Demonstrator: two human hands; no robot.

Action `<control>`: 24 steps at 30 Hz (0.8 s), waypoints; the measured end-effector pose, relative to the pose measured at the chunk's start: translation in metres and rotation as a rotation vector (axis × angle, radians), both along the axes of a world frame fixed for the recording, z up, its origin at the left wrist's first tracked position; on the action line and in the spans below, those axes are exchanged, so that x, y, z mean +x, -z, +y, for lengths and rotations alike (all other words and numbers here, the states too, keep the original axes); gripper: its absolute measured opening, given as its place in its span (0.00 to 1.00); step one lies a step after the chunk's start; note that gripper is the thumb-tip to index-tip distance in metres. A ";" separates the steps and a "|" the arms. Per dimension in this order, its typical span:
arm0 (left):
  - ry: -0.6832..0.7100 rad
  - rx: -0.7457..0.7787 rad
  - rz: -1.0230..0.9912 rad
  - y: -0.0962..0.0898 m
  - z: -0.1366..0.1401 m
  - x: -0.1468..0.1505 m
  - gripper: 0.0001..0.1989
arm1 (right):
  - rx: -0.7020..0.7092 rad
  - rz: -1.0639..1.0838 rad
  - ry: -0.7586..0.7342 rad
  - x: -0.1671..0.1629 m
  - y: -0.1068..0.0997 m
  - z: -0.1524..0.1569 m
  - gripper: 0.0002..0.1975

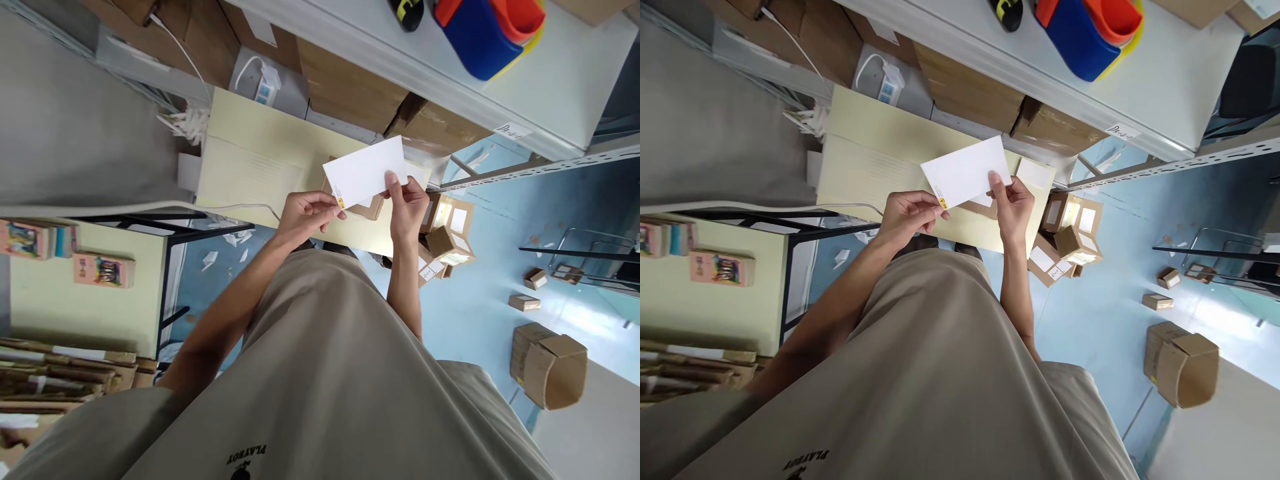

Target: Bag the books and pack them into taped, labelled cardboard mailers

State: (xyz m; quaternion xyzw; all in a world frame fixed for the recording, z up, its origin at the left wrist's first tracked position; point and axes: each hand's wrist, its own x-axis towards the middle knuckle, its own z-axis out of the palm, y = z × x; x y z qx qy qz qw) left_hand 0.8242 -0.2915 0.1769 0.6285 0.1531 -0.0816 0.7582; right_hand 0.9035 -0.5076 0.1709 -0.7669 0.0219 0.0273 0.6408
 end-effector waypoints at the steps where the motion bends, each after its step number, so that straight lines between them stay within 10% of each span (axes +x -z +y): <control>1: -0.004 0.003 -0.008 0.000 0.006 -0.001 0.15 | -0.013 -0.003 -0.002 -0.001 -0.002 0.006 0.31; 10: 0.013 0.028 -0.097 0.006 0.077 -0.020 0.15 | -0.302 -0.037 -0.138 -0.016 0.012 0.084 0.26; 18: 0.012 0.139 -0.147 0.014 0.144 -0.031 0.13 | -0.386 -0.278 -0.395 -0.078 -0.041 0.155 0.09; 24: 0.097 0.202 -0.181 0.012 0.185 -0.033 0.12 | -0.486 -0.309 -0.365 -0.086 -0.042 0.197 0.06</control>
